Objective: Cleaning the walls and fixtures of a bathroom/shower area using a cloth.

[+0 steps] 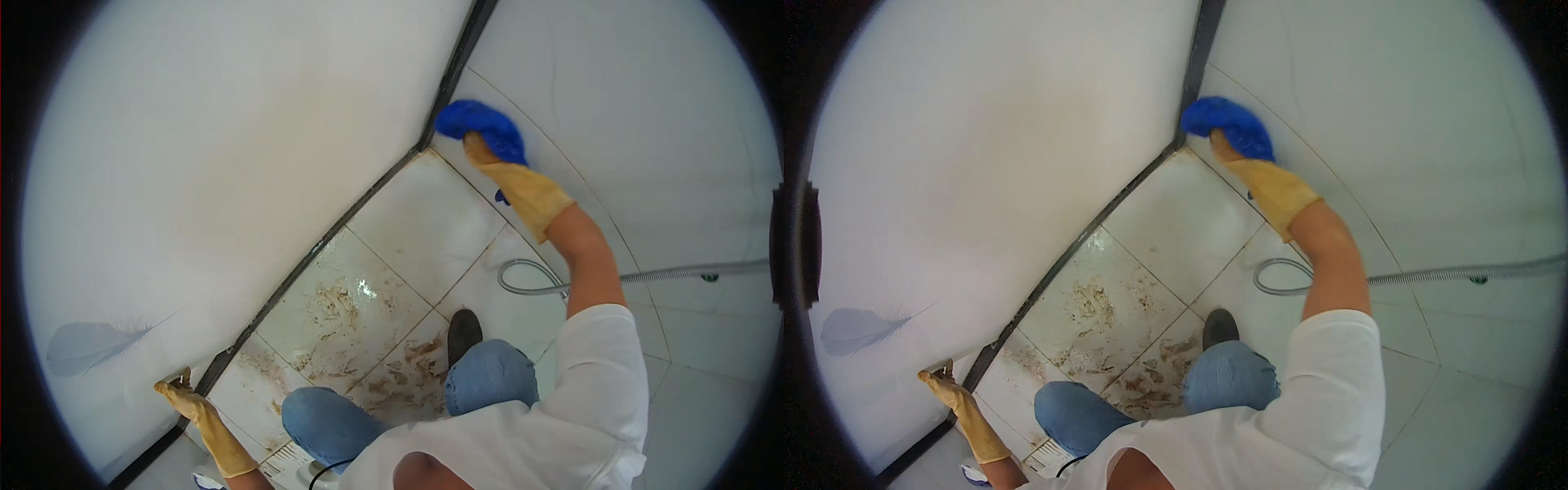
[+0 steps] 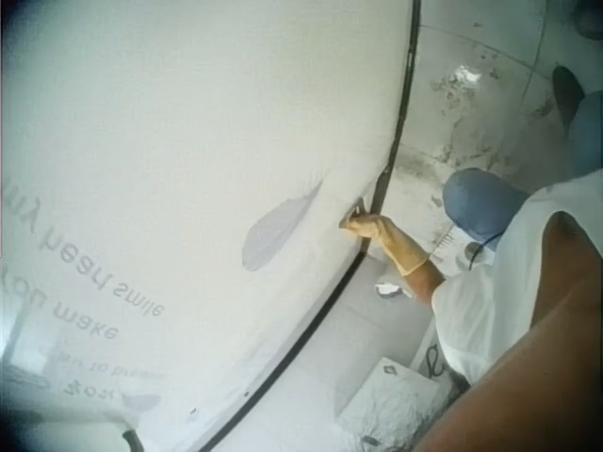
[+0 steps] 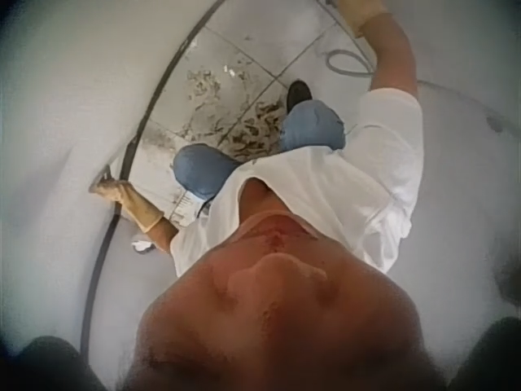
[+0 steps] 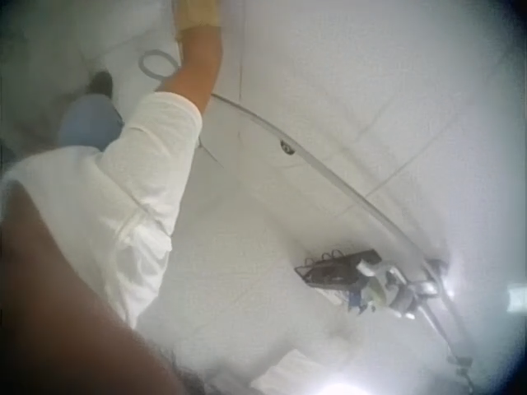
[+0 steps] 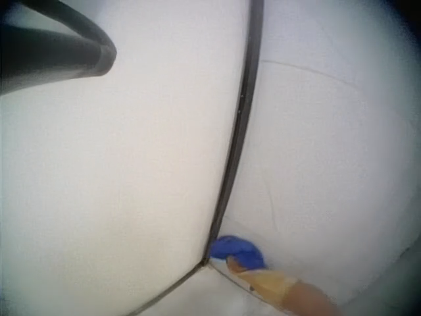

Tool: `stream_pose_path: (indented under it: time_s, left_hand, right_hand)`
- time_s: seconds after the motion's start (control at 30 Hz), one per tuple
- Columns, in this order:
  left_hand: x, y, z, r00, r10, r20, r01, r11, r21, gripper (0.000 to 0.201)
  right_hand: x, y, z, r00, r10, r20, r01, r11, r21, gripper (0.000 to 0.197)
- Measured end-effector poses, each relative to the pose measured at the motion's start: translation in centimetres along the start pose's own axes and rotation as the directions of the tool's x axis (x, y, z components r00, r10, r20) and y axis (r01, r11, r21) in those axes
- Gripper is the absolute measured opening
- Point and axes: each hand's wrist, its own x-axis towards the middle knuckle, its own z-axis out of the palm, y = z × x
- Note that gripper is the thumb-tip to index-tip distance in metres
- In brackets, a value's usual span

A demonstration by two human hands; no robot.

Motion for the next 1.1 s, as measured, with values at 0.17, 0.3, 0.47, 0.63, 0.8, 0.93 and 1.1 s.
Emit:
stream_pose_path:
  time_s: [0.17, 0.3, 0.47, 0.63, 0.8, 0.93, 1.1]
  left_hand:
    - [1.8, -1.4, -3.0, 0.999, -0.013, -0.048, 0.011, 0.999, -0.031, 0.079]
    - [1.7, -1.1, -3.3, 0.996, 0.017, -0.09, -0.019, 0.999, -0.027, 0.074]
    - [1.3, -0.5, -3.0, 1.0, 0.019, -0.006, -0.019, 1.0, -0.008, 0.08]
    - [0.6, 0.1, -2.1, 0.999, -0.013, -0.045, 0.012, 1.0, -0.025, 0.078]
    - [0.6, 0.0, -1.7, 0.999, -0.038, -0.028, 0.037, 0.999, -0.018, 0.076]
    - [-1.9, 1.6, 0.7, 1.0, -0.016, -0.022, 0.015, 0.999, -0.035, 0.07]
    - [-7.3, 1.1, -1.7, 0.983, -0.161, -0.086, 0.175, 0.966, 0.192, 0.057]
  right_hand:
    - [-5.1, 1.5, -1.4, 0.983, 0.156, 0.099, -0.136, 0.974, -0.182, 0.026]
    - [-6.9, 4.0, -0.4, 0.947, 0.28, 0.158, -0.214, 0.915, -0.342, 0.027]
    - [-8.0, 4.7, -0.8, 0.871, 0.455, 0.186, -0.289, 0.779, -0.556, 0.028]
    - [-11.0, 2.4, -0.8, 0.769, 0.621, 0.153, -0.31, 0.572, -0.76, 0.029]
    - [-11.5, 0.5, 0.9, 0.665, 0.745, 0.043, -0.284, 0.306, -0.909, 0.03]
    - [-8.1, 4.1, 7.5, 0.578, 0.812, -0.083, -0.251, 0.08, -0.965, 0.031]
    - [-9.8, 1.7, 6.2, 0.466, 0.852, -0.238, -0.172, -0.176, -0.969, 0.032]
